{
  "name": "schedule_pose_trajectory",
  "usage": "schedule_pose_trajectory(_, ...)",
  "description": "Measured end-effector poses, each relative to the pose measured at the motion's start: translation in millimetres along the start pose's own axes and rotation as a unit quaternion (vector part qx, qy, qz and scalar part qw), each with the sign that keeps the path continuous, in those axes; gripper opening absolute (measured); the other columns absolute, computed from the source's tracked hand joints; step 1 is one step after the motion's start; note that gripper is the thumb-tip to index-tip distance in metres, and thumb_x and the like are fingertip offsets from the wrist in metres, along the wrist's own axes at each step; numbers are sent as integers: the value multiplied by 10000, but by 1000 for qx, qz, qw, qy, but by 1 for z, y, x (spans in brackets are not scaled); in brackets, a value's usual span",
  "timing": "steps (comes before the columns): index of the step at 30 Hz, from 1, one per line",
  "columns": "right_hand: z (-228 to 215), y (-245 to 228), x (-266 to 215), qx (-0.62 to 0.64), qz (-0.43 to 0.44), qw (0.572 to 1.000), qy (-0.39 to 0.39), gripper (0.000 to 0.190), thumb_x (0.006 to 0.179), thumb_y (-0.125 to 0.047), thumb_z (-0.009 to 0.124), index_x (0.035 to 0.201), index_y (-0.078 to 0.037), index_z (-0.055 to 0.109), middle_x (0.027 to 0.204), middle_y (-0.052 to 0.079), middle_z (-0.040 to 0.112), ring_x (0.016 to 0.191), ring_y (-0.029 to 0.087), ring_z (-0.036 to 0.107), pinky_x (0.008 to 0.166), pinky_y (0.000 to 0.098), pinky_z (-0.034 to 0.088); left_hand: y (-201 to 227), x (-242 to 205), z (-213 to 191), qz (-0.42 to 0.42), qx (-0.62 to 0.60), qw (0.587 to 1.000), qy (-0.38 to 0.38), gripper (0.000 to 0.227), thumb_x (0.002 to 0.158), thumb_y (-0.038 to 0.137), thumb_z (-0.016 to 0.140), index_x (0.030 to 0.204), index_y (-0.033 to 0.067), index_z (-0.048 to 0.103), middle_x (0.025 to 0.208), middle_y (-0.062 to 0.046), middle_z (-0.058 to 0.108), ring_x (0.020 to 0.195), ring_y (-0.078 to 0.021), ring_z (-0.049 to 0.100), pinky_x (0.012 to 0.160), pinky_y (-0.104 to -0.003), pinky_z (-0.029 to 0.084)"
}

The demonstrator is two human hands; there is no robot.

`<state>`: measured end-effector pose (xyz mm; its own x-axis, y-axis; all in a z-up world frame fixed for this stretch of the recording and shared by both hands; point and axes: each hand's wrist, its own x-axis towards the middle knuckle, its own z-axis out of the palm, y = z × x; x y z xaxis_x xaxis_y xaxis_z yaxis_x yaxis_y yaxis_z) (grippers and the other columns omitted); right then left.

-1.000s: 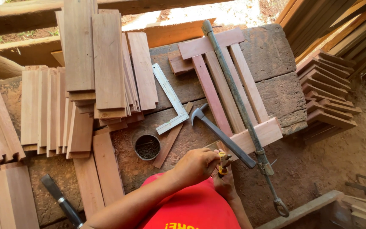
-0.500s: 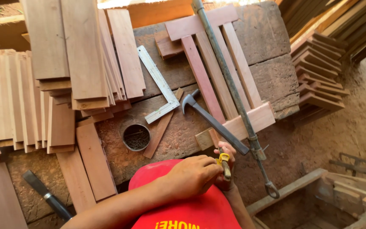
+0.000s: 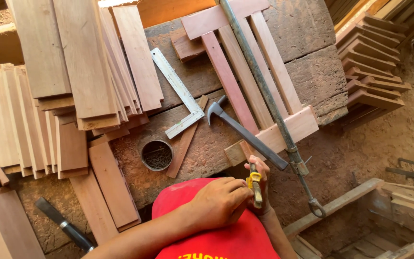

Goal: The person assembles wooden louver-style frames on a rough workbench. They position slats inside a frame, use a long bar clamp to hold the assembly, hammer nails into the slats, pull nails with pliers, and mark positions with a pencil while fitting pieces one at a time.

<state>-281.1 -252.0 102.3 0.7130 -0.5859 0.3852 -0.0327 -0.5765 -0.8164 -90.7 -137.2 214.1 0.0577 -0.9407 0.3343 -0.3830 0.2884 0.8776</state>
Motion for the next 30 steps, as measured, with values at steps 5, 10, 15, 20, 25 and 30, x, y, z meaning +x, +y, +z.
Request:
schedule_pose_trajectory(5,1,2,-2,18,-1,1000,0,688,1006,-349,641,1567,-127,311,1534,188,391,1431,348,445,1115,490,508,-4,-2,5,-3,6,1000,12,277,855,110,742,1106,44,643,1039,-123,671,924,-305,661,811,-398,552)
schedule_pose_trajectory(10,0,6,-4,28,5,1000,-5,659,1015,-334,649,1555,-139,326,1539,178,395,1440,339,449,1119,485,512,-3,0,3,-4,4,1000,1,288,839,103,737,1101,38,637,1009,-120,659,910,-306,656,803,-398,547)
schedule_pose_trajectory(15,1,8,-5,14,17,1000,-12,621,1037,-265,642,1551,-128,323,1540,184,396,1433,331,462,1121,474,518,-7,-1,5,-9,8,1000,-1,273,855,104,723,1105,39,634,1011,-122,653,912,-304,655,803,-399,549)
schedule_pose_trajectory(20,1,-2,4,17,16,1000,-14,671,984,-284,644,1551,-122,323,1538,186,388,1428,329,455,1114,468,504,-9,-3,7,-11,11,1000,6,278,859,106,717,1113,34,632,1031,-134,654,926,-308,659,808,-402,554)
schedule_pose_trajectory(25,2,7,-9,1,33,999,-13,617,1026,-213,669,1540,-125,339,1549,181,407,1435,329,478,1123,456,525,-11,-4,8,-13,6,1000,8,277,859,100,714,1113,31,627,1041,-140,654,935,-312,662,815,-402,558)
schedule_pose_trajectory(30,1,-12,8,-9,35,999,-28,664,919,-217,734,1461,-98,370,1462,173,445,1305,290,514,1001,388,542,-16,-3,8,-31,-10,999,30,266,875,99,731,1121,63,636,1068,-120,672,968,-312,678,851,-399,570)
